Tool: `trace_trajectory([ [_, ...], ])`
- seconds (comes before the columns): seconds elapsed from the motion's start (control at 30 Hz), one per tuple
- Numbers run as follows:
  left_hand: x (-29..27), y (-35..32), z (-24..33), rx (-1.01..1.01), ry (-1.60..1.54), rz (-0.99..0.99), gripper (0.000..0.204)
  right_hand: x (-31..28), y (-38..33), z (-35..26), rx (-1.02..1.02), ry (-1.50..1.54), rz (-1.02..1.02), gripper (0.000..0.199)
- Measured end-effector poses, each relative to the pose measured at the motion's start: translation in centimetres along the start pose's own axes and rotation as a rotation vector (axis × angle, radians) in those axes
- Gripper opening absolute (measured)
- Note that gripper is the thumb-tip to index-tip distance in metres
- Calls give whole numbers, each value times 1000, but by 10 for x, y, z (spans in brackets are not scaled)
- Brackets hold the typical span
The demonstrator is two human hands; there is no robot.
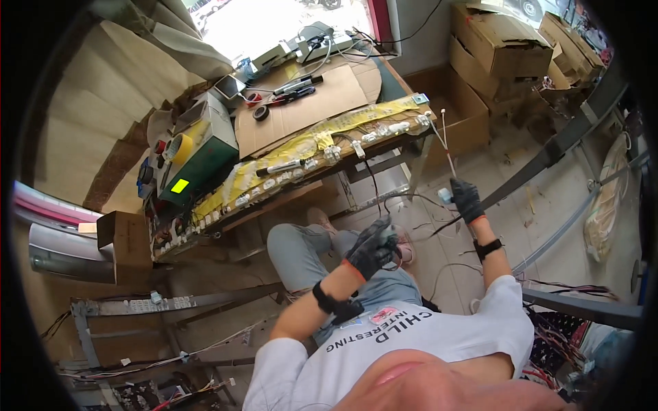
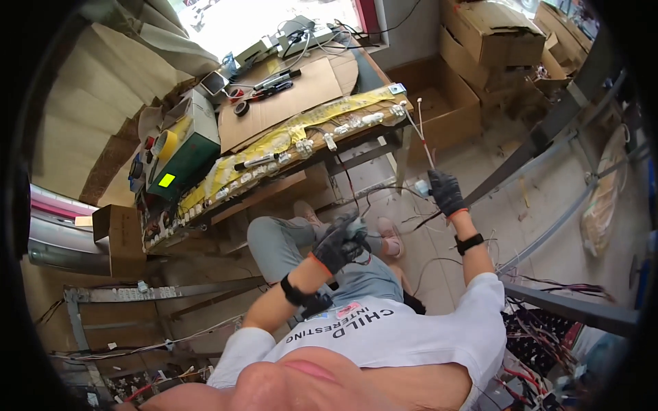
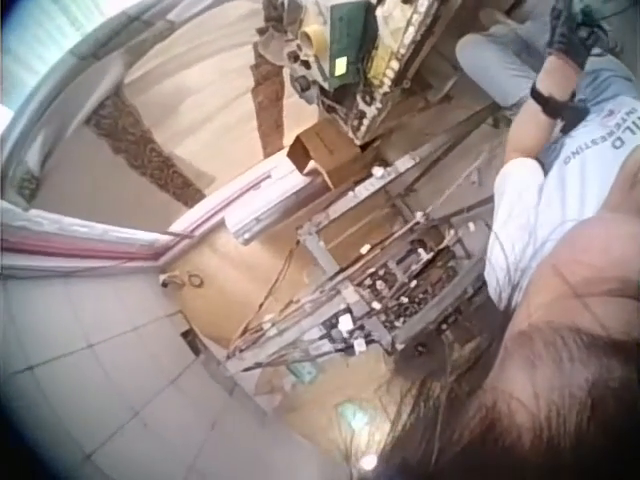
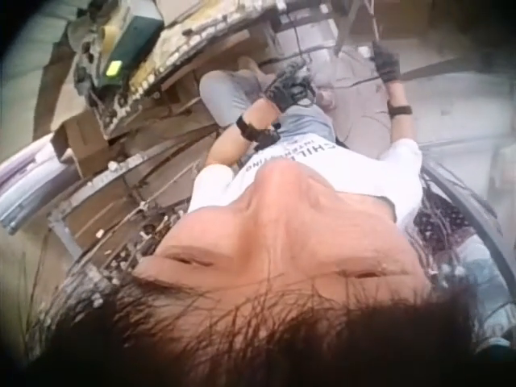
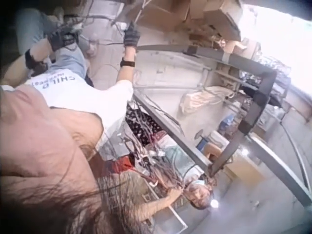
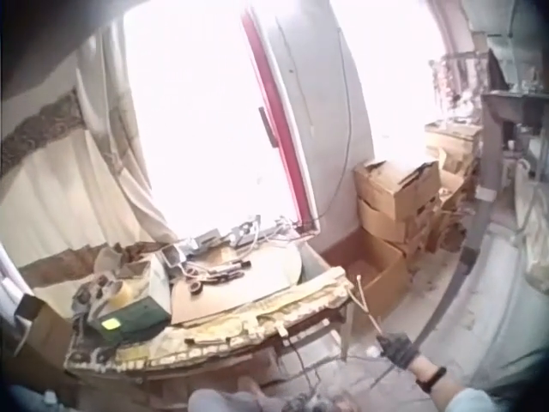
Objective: Assembling and connecting wires to a terminal block on a harness board.
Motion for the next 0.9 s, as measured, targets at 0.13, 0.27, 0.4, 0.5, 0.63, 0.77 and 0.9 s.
trace_trajectory([
  [0.13,-14,-101,134,28,-772,103,27,-47,4,0,330,-245,-118,17],
  [0.27,-148,-170,111,423,-601,160,38,-73,64,-5,-112,-157,626,18],
  [0.4,-142,-201,67,259,-434,429,37,-67,62,83,394,203,602,21],
  [0.5,-123,-231,46,394,1260,220,100,-141,34,50,433,385,606,15],
  [0.63,-100,-229,3,211,1853,229,109,-79,-94,105,367,-606,-985,29],
  [0.77,-113,-190,2,147,2030,497,100,-35,-46,-28,614,-442,-700,43],
  [0.9,-116,-168,-9,-102,2178,209,93,13,79,-183,-12,290,-335,41],
])
Point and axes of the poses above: each hand's wrist, its own y-axis towards the middle knuckle, its own x-axis out of the palm, z = x × y, the point moved 1 cm from there along y, towards the middle knuckle, and after that the axes turned 6 degrees about x, right-handed, at the moved point
